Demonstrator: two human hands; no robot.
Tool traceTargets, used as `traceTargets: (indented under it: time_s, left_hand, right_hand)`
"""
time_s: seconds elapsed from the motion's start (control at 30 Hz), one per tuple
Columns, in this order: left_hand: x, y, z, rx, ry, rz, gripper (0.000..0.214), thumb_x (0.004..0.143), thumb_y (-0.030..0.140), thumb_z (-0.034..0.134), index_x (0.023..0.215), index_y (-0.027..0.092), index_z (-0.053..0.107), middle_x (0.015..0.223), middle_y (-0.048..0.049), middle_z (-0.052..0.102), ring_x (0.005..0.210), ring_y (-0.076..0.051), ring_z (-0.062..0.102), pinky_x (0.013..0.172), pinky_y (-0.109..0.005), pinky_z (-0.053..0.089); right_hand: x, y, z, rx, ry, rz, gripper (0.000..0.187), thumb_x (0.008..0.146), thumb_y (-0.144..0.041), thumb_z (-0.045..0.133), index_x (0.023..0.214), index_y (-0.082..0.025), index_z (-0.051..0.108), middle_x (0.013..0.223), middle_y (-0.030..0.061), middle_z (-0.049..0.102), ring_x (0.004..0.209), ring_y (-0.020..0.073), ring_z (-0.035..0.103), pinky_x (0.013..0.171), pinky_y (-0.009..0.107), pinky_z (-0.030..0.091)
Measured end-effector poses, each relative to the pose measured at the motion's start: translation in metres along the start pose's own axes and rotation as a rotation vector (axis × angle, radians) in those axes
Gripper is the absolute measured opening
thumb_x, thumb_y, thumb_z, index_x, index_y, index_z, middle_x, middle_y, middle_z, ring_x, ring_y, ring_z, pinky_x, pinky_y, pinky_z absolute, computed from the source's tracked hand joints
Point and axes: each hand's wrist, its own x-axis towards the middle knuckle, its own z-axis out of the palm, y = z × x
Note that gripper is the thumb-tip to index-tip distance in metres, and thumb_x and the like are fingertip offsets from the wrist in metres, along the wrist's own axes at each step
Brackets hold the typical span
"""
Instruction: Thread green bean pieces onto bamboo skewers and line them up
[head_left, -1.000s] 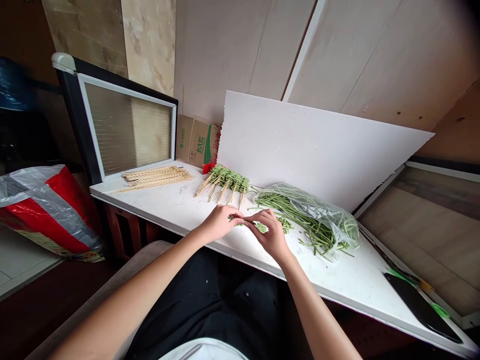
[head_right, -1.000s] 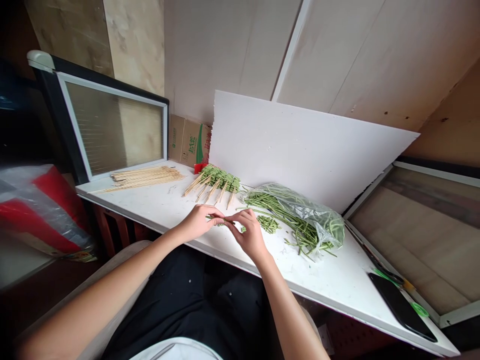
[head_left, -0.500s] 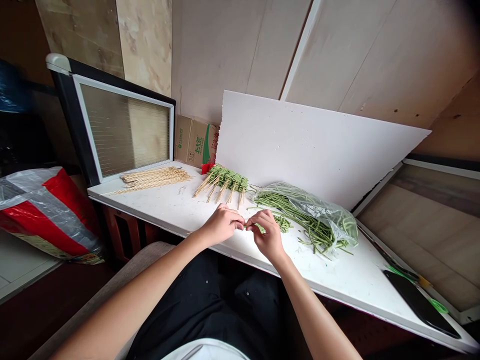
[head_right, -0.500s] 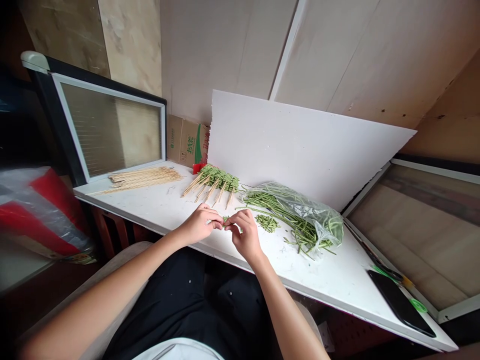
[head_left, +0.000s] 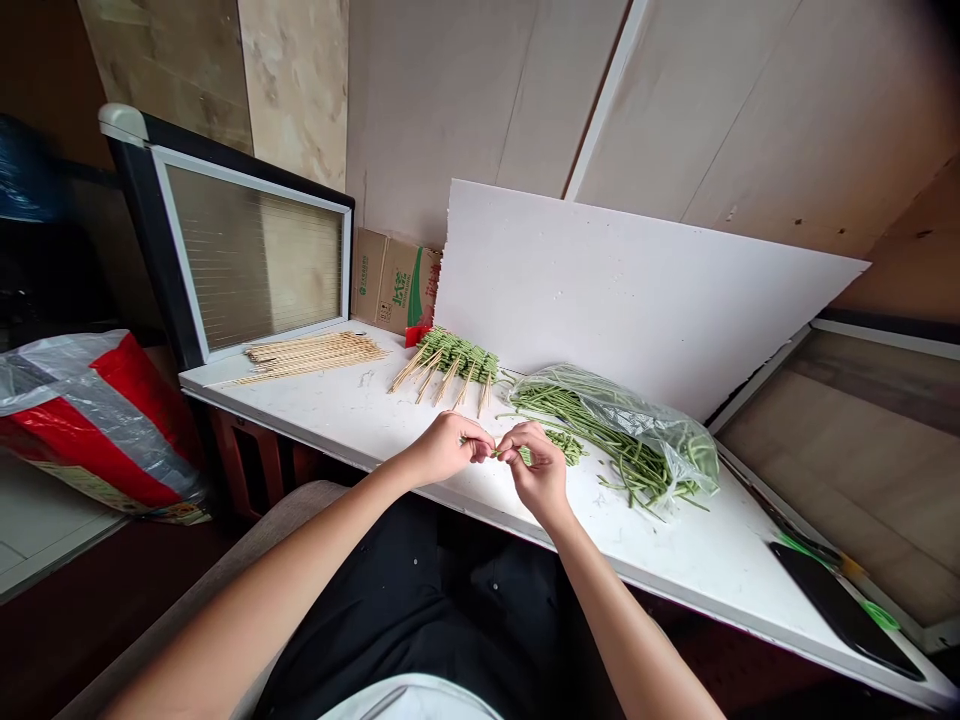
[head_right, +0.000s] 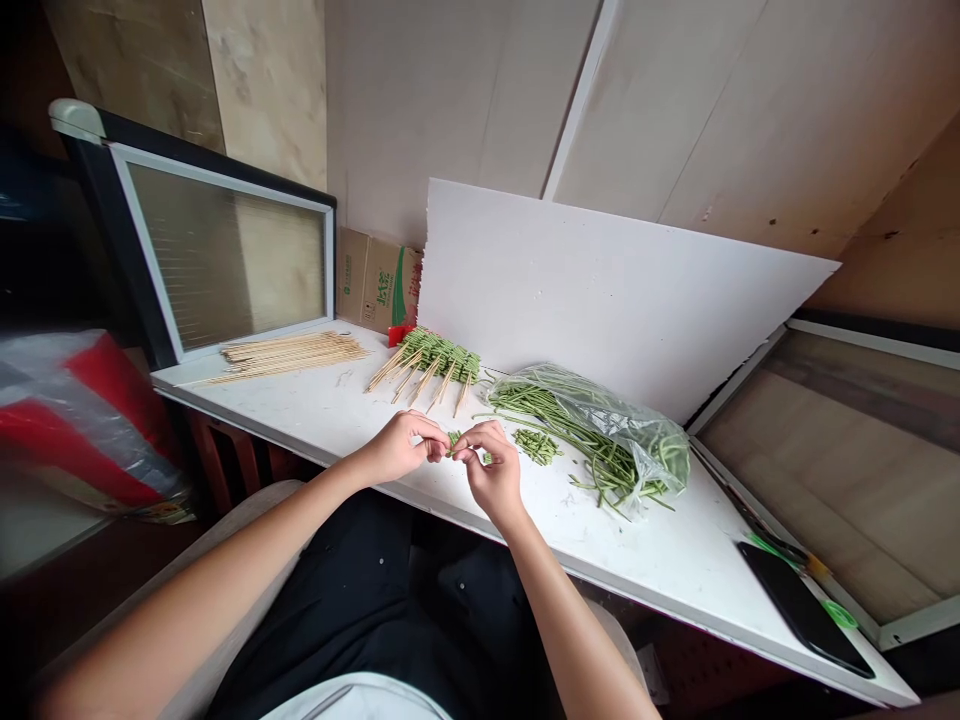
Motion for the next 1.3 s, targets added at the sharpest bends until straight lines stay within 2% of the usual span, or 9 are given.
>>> traceTargets:
  time_s: [0.23, 0.43, 0.5, 0.6, 0.7, 0.8, 0.9, 1.07, 1.3]
  left_hand:
    - [0.004, -0.009, -0.02, -0.136, 0.012, -0.24, 0.017, 0.089, 0.016, 0.064, 0.083, 0.013, 0.08, 0.076, -0.0073, 0.077, 0.067, -0.016, 0.068, 0.066, -0.027, 0.057]
    - [0.001, -0.019, -0.02, -0.077, -0.062, -0.292, 0.018, 0.083, 0.015, 0.074, 0.101, 0.015, 0.08, 0.083, -0.007, 0.079, 0.075, -0.019, 0.073, 0.076, -0.031, 0.06]
    - [0.0, -0.023, -0.016, -0.029, -0.061, -0.28, 0.024, 0.082, 0.013, 0.075, 0.105, 0.016, 0.08, 0.087, -0.0072, 0.079, 0.082, -0.02, 0.075, 0.078, -0.031, 0.061]
    - [-0.001, -0.029, -0.012, 0.037, -0.056, -0.244, 0.027, 0.081, 0.012, 0.077, 0.106, 0.018, 0.08, 0.093, -0.0075, 0.08, 0.09, -0.022, 0.077, 0.08, -0.03, 0.061]
    - [-0.001, -0.031, -0.012, 0.119, -0.046, -0.197, 0.028, 0.081, 0.011, 0.077, 0.108, 0.019, 0.079, 0.095, -0.0071, 0.08, 0.093, -0.022, 0.077, 0.082, -0.03, 0.061]
    - [-0.002, -0.031, -0.01, 0.253, -0.025, -0.095, 0.028, 0.085, 0.005, 0.07, 0.109, 0.018, 0.078, 0.101, -0.0077, 0.08, 0.091, -0.021, 0.077, 0.082, -0.029, 0.06]
    - [-0.003, -0.029, -0.004, 0.376, -0.016, 0.062, 0.031, 0.088, 0.002, 0.065, 0.112, 0.019, 0.075, 0.102, -0.0073, 0.08, 0.092, -0.02, 0.076, 0.082, -0.029, 0.059]
    - [-0.004, -0.022, 0.008, 0.51, 0.004, 0.266, 0.03, 0.089, 0.004, 0.07, 0.115, 0.02, 0.071, 0.089, -0.004, 0.08, 0.093, -0.023, 0.073, 0.088, -0.034, 0.054]
    - [-0.004, -0.016, 0.01, 0.552, -0.004, 0.254, 0.022, 0.095, 0.009, 0.063, 0.11, 0.021, 0.073, 0.096, -0.0048, 0.08, 0.09, -0.022, 0.071, 0.088, -0.034, 0.05]
  right_hand:
    - [0.011, 0.042, -0.045, -0.05, 0.261, 0.202, 0.027, 0.091, -0.051, 0.075, 0.091, -0.023, 0.076, 0.091, 0.0079, 0.071, 0.088, 0.0255, 0.064, 0.074, 0.037, 0.05]
    - [-0.003, 0.088, -0.056, -0.433, -0.12, 0.328, 0.036, 0.088, -0.059, 0.074, 0.086, -0.025, 0.085, 0.086, 0.011, 0.071, 0.09, 0.0305, 0.062, 0.078, 0.042, 0.048]
    - [-0.01, 0.098, -0.054, -0.467, -0.257, 0.363, 0.033, 0.087, -0.056, 0.074, 0.083, -0.025, 0.085, 0.083, 0.0106, 0.072, 0.087, 0.0303, 0.063, 0.079, 0.042, 0.048]
    - [-0.016, 0.104, -0.054, -0.465, -0.348, 0.365, 0.028, 0.084, -0.051, 0.079, 0.083, -0.024, 0.084, 0.084, 0.0096, 0.074, 0.087, 0.0298, 0.064, 0.08, 0.041, 0.047]
    - [-0.017, 0.102, -0.056, -0.49, -0.412, 0.36, 0.024, 0.081, -0.049, 0.082, 0.083, -0.025, 0.083, 0.087, 0.0091, 0.076, 0.092, 0.0313, 0.063, 0.082, 0.042, 0.048]
    - [-0.012, 0.091, -0.054, -0.512, -0.374, 0.343, 0.028, 0.086, -0.051, 0.077, 0.089, -0.024, 0.082, 0.091, 0.01, 0.077, 0.095, 0.0322, 0.064, 0.084, 0.043, 0.048]
    - [-0.003, 0.07, -0.045, -0.371, -0.296, 0.352, 0.038, 0.094, -0.057, 0.066, 0.097, -0.023, 0.081, 0.096, 0.0112, 0.079, 0.089, 0.029, 0.067, 0.078, 0.039, 0.05]
    - [0.006, 0.029, -0.022, -0.151, -0.338, 0.347, 0.044, 0.094, -0.064, 0.066, 0.092, -0.022, 0.081, 0.091, 0.0092, 0.08, 0.078, 0.0235, 0.069, 0.065, 0.032, 0.049]
    - [0.004, 0.01, -0.011, -0.102, -0.368, 0.286, 0.04, 0.097, -0.059, 0.065, 0.087, -0.024, 0.081, 0.086, 0.006, 0.08, 0.075, 0.0204, 0.069, 0.065, 0.031, 0.048]
